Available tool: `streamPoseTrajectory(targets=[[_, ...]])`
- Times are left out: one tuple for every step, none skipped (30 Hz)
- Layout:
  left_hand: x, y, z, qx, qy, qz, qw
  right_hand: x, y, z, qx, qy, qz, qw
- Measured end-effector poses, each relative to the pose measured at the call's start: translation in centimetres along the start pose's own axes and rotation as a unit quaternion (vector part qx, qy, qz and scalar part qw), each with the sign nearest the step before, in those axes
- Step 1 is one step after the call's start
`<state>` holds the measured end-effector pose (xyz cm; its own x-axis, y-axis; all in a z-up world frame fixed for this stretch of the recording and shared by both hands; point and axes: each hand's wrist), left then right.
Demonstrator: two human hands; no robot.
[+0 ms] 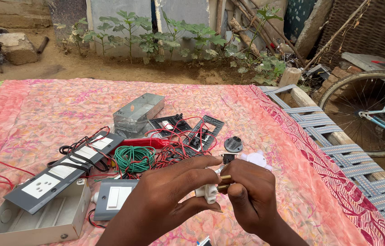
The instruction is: The person wires electrical sockets by hand using a screwdriver, inserting wires into the terminals and tightening the screws to secure them.
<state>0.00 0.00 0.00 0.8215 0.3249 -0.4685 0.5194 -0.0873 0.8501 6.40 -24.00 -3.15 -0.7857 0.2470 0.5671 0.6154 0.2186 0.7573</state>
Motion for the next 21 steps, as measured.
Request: streamPoseTrajectory(targets=[[0.0, 0.1, 0.2, -0.009, -0.001, 0.002, 1.0, 1.0, 0.8, 0.0, 0.004, -0.004, -0.021, 1.0], [0.0, 0.2, 0.3, -0.018, -0.002, 0.003, 1.0, 1.9, 1.5, -0.1, 0.008, -0.008, -0.043, 0.999], [0.0, 0.3, 0.4, -0.027, -0.002, 0.005, 1.0, 2.7, 2.1, -0.3, 0.013, -0.012, -0.065, 0.998], [0.1, 0.4, 0.3, -0.033, 0.002, 0.011, 0.999, 3.4, 2.7, -0.6, 0.037, -0.016, -0.072, 0.997], [0.3, 0.5, 0.2, -0.037, 0.006, 0.017, 0.999, 3.9, 3.1, -1.1, 0.061, -0.019, -0.078, 0.995], [0.4, 0.5, 0.2, -0.042, 0.01, 0.022, 0.999, 4.2, 3.3, -1.3, 0.084, -0.023, -0.083, 0.993], [0.5, 0.5, 0.2, -0.039, 0.005, 0.014, 0.999, 4.2, 3.4, -1.4, 0.093, -0.018, -0.07, 0.993], [0.6, 0.4, 0.2, -0.036, -0.001, 0.006, 0.999, 3.9, 3.5, -1.6, 0.102, -0.014, -0.056, 0.993], [0.7, 0.4, 0.3, -0.033, -0.007, -0.002, 0.999, 3.5, 3.5, -1.9, 0.11, -0.009, -0.043, 0.993], [0.7, 0.3, 0.4, -0.037, -0.009, 0.001, 0.999, 3.0, 3.3, -1.9, 0.115, -0.016, 0.005, 0.993], [0.7, 0.3, 0.6, -0.04, -0.011, 0.005, 0.999, 2.6, 3.1, -1.8, 0.118, -0.023, 0.051, 0.991], [0.7, 0.3, 0.8, -0.043, -0.013, 0.008, 0.999, 2.3, 3.0, -1.7, 0.121, -0.029, 0.098, 0.987], [0.6, 0.4, 0.9, -0.047, 0.0, 0.016, 0.999, 2.2, 3.0, -1.8, 0.119, -0.02, 0.063, 0.991], [0.6, 0.4, 1.0, -0.051, 0.013, 0.024, 0.998, 2.2, 3.2, -1.9, 0.116, -0.012, 0.028, 0.993], [0.5, 0.5, 1.1, -0.057, 0.026, 0.033, 0.998, 2.1, 3.5, -2.0, 0.115, -0.003, -0.008, 0.993], [0.4, 0.5, 1.1, -0.06, 0.033, 0.033, 0.997, 2.0, 3.8, -2.0, 0.118, 0.014, -0.018, 0.993], [0.3, 0.5, 1.3, -0.064, 0.039, 0.032, 0.997, 1.6, 4.1, -2.1, 0.123, 0.03, -0.027, 0.992], [0.2, 0.5, 1.4, -0.068, 0.046, 0.031, 0.996, 1.2, 4.0, -2.2, 0.127, 0.047, -0.035, 0.99], [0.0, 0.4, 1.6, -0.08, 0.066, 0.046, 0.994, 0.4, 3.9, -2.1, 0.148, 0.097, 0.031, 0.984], [-0.2, 0.3, 1.9, -0.092, 0.085, 0.06, 0.99, -0.7, 3.9, -1.7, 0.167, 0.145, 0.097, 0.97], [-0.4, 0.2, 2.1, -0.103, 0.105, 0.074, 0.986, -1.7, 3.7, -1.2, 0.184, 0.193, 0.163, 0.95]])
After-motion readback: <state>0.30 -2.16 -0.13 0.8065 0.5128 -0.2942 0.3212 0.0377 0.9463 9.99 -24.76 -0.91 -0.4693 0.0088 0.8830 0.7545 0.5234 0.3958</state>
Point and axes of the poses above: each hand's wrist, its own y-axis towards the middle knuckle, its own z-axis out of the palm, x = y × z, and after that the axes turned 14 degrees about -x, right-handed
